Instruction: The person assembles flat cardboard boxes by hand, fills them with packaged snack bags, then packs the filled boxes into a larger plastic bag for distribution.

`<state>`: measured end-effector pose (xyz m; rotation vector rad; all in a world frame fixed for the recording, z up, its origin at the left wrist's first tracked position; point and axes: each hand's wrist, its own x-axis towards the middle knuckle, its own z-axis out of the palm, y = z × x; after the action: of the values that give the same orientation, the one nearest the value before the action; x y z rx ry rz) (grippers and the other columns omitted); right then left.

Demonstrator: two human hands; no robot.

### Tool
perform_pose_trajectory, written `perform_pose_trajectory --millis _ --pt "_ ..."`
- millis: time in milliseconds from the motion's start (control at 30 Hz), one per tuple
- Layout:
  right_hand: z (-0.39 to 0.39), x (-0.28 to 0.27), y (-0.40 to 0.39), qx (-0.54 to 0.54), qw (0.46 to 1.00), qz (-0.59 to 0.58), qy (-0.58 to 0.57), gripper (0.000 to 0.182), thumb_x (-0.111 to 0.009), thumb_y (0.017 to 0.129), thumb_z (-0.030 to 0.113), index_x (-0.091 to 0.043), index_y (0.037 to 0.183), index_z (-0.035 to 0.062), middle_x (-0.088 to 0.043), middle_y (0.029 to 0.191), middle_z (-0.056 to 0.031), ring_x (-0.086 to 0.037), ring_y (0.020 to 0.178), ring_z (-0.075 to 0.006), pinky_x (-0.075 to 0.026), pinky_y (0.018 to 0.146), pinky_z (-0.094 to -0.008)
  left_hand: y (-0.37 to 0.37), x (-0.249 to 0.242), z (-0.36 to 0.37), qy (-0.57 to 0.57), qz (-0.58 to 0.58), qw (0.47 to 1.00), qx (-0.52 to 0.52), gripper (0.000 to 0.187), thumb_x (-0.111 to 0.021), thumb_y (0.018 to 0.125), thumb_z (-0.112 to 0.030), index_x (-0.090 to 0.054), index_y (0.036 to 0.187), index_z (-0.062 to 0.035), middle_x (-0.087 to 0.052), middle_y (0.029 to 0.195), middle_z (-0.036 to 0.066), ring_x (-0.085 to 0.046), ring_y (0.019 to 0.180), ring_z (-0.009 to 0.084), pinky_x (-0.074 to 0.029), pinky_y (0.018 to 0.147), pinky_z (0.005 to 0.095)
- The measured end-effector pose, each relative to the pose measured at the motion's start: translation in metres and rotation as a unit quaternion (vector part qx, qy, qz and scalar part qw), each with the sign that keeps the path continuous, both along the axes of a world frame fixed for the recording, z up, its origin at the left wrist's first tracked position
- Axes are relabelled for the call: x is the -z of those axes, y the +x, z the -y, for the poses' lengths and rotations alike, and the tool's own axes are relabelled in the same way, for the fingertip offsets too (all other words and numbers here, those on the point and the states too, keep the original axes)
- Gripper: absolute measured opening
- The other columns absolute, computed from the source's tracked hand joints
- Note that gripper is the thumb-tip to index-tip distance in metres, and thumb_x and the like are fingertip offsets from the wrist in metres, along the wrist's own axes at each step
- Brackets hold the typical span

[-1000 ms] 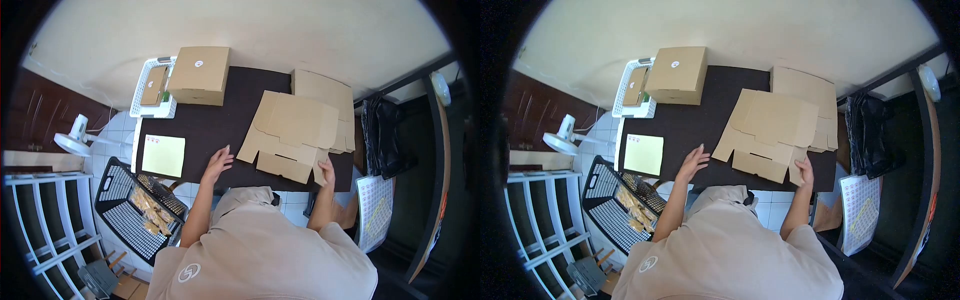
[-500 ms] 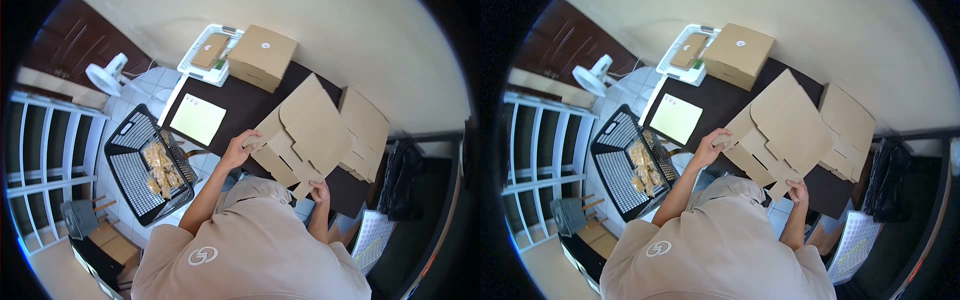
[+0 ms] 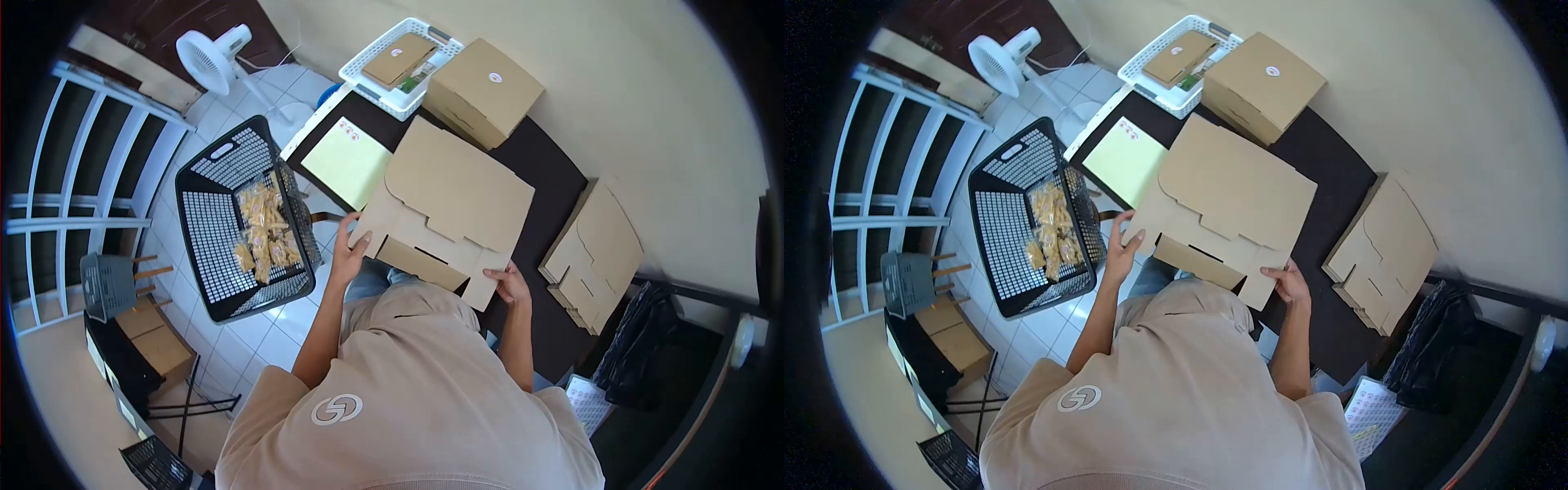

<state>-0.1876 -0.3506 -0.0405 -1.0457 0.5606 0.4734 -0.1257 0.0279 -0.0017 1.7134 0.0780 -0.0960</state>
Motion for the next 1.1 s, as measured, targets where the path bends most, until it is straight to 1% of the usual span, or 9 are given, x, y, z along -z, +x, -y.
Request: perform_pose_trajectory --millis 100,167,233,433,500,600,733,867,1100 --pt "-0.017 -0.002 0.020 -0.018 1.000 0.018 0.012 0.051 -0.067 0.077 -0.008 -0.051 0.125 -0.0017 -0.064 0.114 -0.0120 -0.064 0.105 -0.0221 -0.054 0.091 -0.0354 -0.011 0.034 -0.016 -0.245 -0.088 0.962 -0.082 0.061 -0.058 0.093 -0.014 -0.027 0.145 -0.0148 -0.054 0.128 0.012 -0.052 0.119 0.0262 -0.046 0.094 0.0418" --pt "-0.031 0.003 0.029 -0.010 0.999 0.004 0.033 0.052 -0.066 0.078 -0.008 -0.049 0.127 -0.0017 -0.063 0.117 -0.0133 -0.063 0.107 -0.0235 -0.053 0.092 -0.0368 -0.019 0.029 -0.024 -0.520 -0.154 0.835 -0.096 0.062 -0.059 0.094 -0.029 -0.026 0.145 -0.0171 -0.053 0.127 0.014 -0.056 0.113 0.0271 -0.049 0.088 0.0425" --pt "-0.047 0.006 0.033 -0.010 1.000 -0.006 0.023 0.052 -0.064 0.079 -0.009 -0.048 0.128 -0.0026 -0.062 0.119 -0.0141 -0.063 0.108 -0.0240 -0.053 0.092 -0.0373 -0.029 0.039 -0.027 -0.508 -0.172 0.837 -0.109 0.060 -0.051 0.097 -0.043 -0.022 0.145 -0.0208 -0.047 0.133 0.016 -0.052 0.119 0.0302 -0.052 0.085 0.0445" --pt "-0.059 -0.013 0.040 -0.152 0.935 -0.074 -0.313 0.049 -0.074 0.081 0.019 -0.055 0.119 -0.0055 -0.067 0.108 -0.0192 -0.069 0.091 -0.0273 -0.057 0.080 -0.0383 -0.052 0.047 -0.004 -0.372 -0.229 0.893 -0.106 0.048 -0.054 0.098 -0.028 -0.028 0.136 -0.0170 -0.052 0.122 0.017 -0.062 0.101 0.0322 -0.054 0.081 0.0446" --pt "-0.061 -0.030 0.049 -0.307 0.793 -0.131 -0.510 0.054 -0.074 0.079 0.040 -0.063 0.105 -0.0068 -0.070 0.093 -0.0214 -0.071 0.079 -0.0288 -0.057 0.072 -0.0387 -0.051 0.047 0.006 -0.388 -0.211 0.887 -0.135 0.043 -0.054 0.098 -0.028 -0.030 0.131 -0.0155 -0.052 0.120 0.019 -0.062 0.101 0.0334 -0.054 0.082 0.0437" --pt "-0.069 -0.049 0.056 -0.392 0.711 -0.142 -0.566 0.052 -0.070 0.080 0.047 -0.067 0.094 -0.0030 -0.071 0.084 -0.0190 -0.071 0.075 -0.0300 -0.056 0.071 -0.0383 -0.044 0.045 0.017 -0.418 -0.175 0.876 -0.165 0.041 -0.055 0.097 -0.024 -0.032 0.130 -0.0120 -0.052 0.120 0.019 -0.059 0.109 0.0304 -0.053 0.085 0.0405" --pt "-0.063 -0.022 0.040 -0.306 0.640 0.040 -0.704 0.043 -0.068 0.083 0.043 -0.067 0.082 0.0002 -0.071 0.081 -0.0169 -0.070 0.072 -0.0317 -0.055 0.068 -0.0410 -0.029 0.028 0.047 -0.015 -0.001 0.993 0.120 0.043 -0.057 0.095 -0.027 -0.043 0.129 -0.0048 -0.045 0.133 0.017 -0.040 0.131 0.0311 -0.040 0.103 0.0424" --pt "-0.080 -0.024 0.052 -0.145 0.771 0.153 -0.601 0.032 -0.066 0.087 0.031 -0.061 0.081 0.0002 -0.067 0.080 -0.0194 -0.067 0.073 -0.0353 -0.052 0.065 -0.0439 -0.031 0.015 0.078 0.422 0.048 0.857 0.293 0.063 -0.055 0.093 -0.039 -0.036 0.144 -0.0073 -0.026 0.151 0.022 -0.018 0.143 0.0375 -0.019 0.112 0.0596" --pt "-0.098 -0.006 0.057 -0.233 0.764 0.193 -0.570 0.029 -0.074 0.078 0.021 -0.053 0.088 0.0040 -0.061 0.084 -0.0143 -0.061 0.079 -0.0336 -0.049 0.070 -0.0434 -0.038 0.033 0.090 0.476 0.089 0.778 0.399 0.074 -0.052 0.091 -0.049 -0.027 0.151 -0.0129 -0.015 0.159 0.011 -0.007 0.148 0.0295 -0.004 0.112 0.0649"
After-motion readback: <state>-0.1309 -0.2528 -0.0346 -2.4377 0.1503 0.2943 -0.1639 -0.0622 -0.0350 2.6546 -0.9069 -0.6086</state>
